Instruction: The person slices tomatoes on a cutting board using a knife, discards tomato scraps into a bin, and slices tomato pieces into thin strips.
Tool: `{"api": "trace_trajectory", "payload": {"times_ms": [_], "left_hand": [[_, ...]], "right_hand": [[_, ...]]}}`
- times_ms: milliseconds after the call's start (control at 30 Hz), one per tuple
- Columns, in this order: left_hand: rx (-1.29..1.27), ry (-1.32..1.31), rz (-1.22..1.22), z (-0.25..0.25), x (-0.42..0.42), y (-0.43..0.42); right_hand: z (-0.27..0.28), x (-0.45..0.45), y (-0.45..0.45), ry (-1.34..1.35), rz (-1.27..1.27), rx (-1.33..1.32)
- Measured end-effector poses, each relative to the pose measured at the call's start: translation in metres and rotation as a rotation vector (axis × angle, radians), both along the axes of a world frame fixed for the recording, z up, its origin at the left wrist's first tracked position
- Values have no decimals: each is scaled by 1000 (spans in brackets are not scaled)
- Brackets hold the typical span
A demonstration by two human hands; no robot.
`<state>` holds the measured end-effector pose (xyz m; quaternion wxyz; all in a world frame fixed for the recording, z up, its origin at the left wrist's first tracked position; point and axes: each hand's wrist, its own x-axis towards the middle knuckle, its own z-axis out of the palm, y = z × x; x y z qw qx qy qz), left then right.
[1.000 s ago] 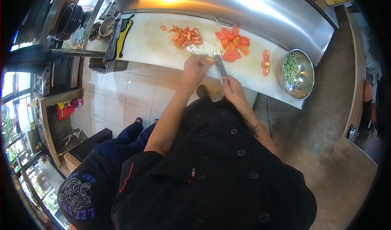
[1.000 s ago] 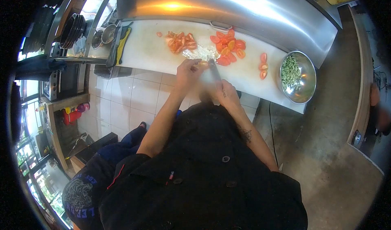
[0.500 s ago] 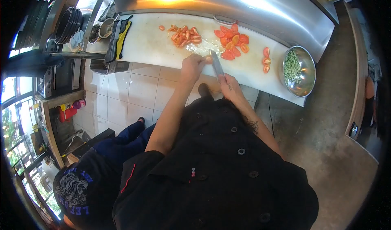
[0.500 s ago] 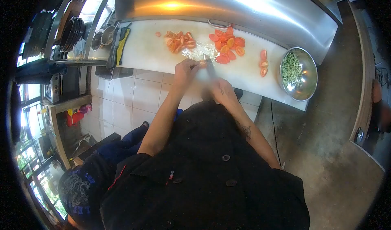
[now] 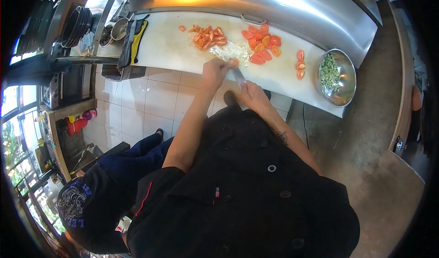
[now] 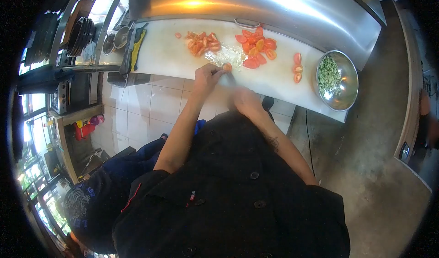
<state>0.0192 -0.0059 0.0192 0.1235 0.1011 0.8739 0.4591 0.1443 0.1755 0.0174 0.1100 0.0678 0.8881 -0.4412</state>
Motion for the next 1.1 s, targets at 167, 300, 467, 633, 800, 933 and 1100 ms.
{"api": "trace_trajectory", "payload": {"times_ms": [167,300,467,633,800,933,1100], "left_hand": [[7,83,-9,-4,-2,-1],[50,147,46,-14,-2,-2],[-122,233,181,-25,-7,0],[-110,345,-26,0,-6,0],[-188,486,-318,-12,-32,-2],[-245,601,-369,-24,-62,-14],[-172,556,-220,17,-52,-2]], "right_hand": [[19,-7,-11,-60,-14,109],[19,5,-1,-12,73,97],[5,18,5,28,65,40],[32,21,10,-125,-78,-193],[30,32,32,-105,-289,-171],[31,38,47,-207,-411,-245],[26,59,68,-129,-533,-201]]}}
